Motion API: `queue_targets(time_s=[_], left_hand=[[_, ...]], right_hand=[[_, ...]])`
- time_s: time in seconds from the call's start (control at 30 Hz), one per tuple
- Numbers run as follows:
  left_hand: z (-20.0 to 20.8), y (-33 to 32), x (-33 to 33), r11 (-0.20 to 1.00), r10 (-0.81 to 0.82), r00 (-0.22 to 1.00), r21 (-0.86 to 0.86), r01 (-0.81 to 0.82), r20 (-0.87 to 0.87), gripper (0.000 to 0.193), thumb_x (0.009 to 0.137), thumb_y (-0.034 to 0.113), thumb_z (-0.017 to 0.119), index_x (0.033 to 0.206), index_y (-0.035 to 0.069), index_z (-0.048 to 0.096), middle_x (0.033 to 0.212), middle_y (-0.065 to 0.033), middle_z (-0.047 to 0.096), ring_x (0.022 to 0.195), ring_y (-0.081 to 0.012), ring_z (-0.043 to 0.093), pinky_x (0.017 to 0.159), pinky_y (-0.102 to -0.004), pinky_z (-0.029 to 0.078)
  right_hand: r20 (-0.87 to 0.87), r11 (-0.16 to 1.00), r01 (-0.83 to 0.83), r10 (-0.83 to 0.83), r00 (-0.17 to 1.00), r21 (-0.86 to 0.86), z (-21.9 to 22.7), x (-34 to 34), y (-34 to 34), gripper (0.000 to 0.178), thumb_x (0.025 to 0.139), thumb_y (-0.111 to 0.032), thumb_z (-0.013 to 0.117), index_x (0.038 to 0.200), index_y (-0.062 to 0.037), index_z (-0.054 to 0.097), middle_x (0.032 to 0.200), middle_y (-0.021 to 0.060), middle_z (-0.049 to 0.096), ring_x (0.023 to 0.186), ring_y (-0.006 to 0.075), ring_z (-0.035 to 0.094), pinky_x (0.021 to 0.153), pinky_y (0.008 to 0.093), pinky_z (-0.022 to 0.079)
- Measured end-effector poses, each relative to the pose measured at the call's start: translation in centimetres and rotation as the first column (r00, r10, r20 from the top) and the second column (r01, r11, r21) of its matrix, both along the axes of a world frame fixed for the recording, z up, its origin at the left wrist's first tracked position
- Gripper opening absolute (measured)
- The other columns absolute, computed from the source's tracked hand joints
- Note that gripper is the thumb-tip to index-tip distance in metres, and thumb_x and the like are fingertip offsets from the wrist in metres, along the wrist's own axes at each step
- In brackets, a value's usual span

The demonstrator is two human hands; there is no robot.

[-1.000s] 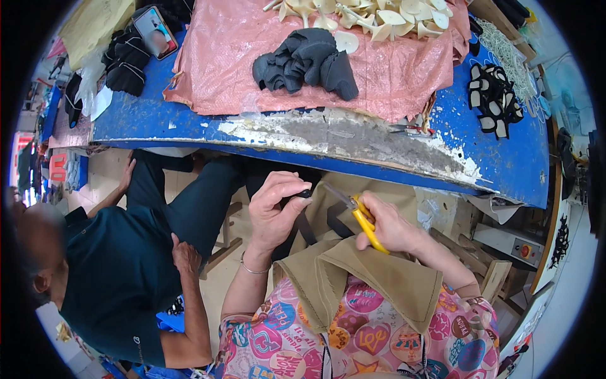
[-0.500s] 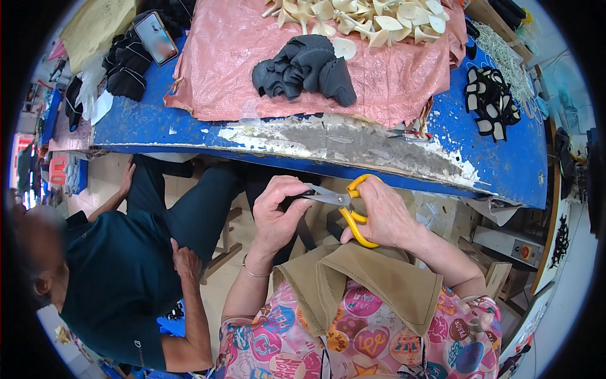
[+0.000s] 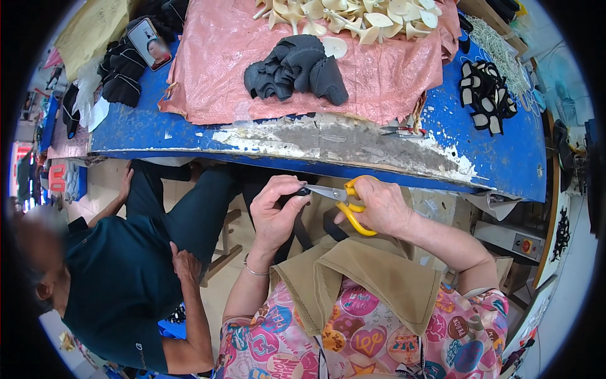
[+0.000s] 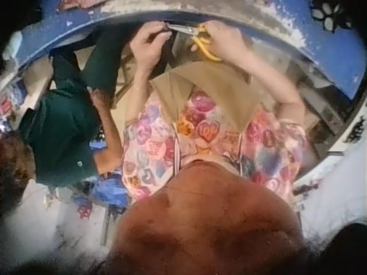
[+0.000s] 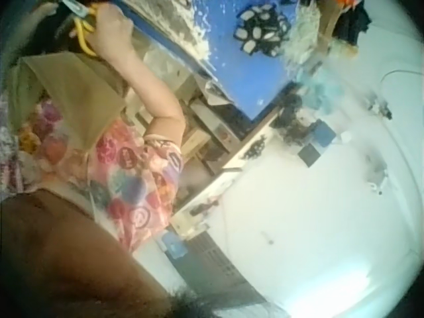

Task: Assembling and trimming shoe upper components by hand.

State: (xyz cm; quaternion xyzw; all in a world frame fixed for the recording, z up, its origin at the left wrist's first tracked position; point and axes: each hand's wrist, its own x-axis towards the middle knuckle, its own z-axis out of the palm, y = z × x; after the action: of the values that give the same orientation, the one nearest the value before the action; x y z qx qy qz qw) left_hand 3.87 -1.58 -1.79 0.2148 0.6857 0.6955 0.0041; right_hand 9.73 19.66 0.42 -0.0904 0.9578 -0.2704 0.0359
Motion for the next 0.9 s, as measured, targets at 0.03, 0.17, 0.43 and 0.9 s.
queue_targets(time_s=[0.03, 0.17, 0.43, 0.9], left_hand=[[0.3, 0.1, 0.0, 1.0, -0.022, 0.999, -0.018, 0.022, 0.031, 0.022, 0.071, -0.008, 0.067, 0.092, -0.001, 0.063, 0.092, -0.0121, 0.062, 0.09, -0.021, 0.058, 0.082, -0.0312, 0.046], [0.8, 0.3, -0.1, 0.997, -0.051, 0.995, -0.05, 0.056, 0.082, 0.023, 0.074, -0.005, 0.064, 0.097, -0.002, 0.064, 0.09, -0.0106, 0.061, 0.087, -0.019, 0.057, 0.081, -0.0289, 0.045], [-0.4, 0.4, -0.2, 0.975, -0.189, 0.96, 0.153, 0.159, 0.207, 0.011, 0.085, 0.007, 0.061, 0.091, -0.001, 0.064, 0.089, -0.0069, 0.058, 0.083, -0.0139, 0.053, 0.077, -0.0273, 0.043], [2.5, 4.0, 1.1, 0.675, -0.377, 0.804, 0.73, -0.102, 0.46, 0.021, 0.096, 0.028, 0.043, 0.099, 0.007, 0.046, 0.103, -0.0156, 0.06, 0.116, -0.0317, 0.05, 0.097, -0.0459, 0.042]], right_hand=[[0.055, 0.996, 0.056, -0.052, 0.997, -0.067, 0.2, 0.1, 0.1, 0.06, 0.059, -0.044, 0.08, 0.092, -0.0014, 0.053, 0.084, 0.0133, 0.059, 0.076, 0.0299, 0.061, 0.062, 0.0383, 0.049], [-0.061, 0.969, 0.228, -0.234, 0.97, -0.095, 1.0, 0.8, 2.2, 0.06, 0.059, -0.044, 0.08, 0.096, -0.0025, 0.056, 0.086, 0.013, 0.06, 0.079, 0.0299, 0.062, 0.064, 0.0378, 0.049], [-0.279, 0.752, 0.594, -0.528, 0.802, 0.285, 3.9, 3.1, 15.8, 0.039, 0.067, -0.004, 0.068, 0.104, -0.0023, 0.057, 0.104, 0.0174, 0.055, 0.095, 0.0342, 0.055, 0.08, 0.0387, 0.046], [0.296, -0.14, 0.301, 0.058, 0.953, -0.943, -1.1, -0.8, -4.9, 0.039, 0.08, 0.0, 0.065, 0.115, -0.0028, 0.048, 0.106, 0.0057, 0.057, 0.096, 0.013, 0.056, 0.087, 0.0275, 0.045]])
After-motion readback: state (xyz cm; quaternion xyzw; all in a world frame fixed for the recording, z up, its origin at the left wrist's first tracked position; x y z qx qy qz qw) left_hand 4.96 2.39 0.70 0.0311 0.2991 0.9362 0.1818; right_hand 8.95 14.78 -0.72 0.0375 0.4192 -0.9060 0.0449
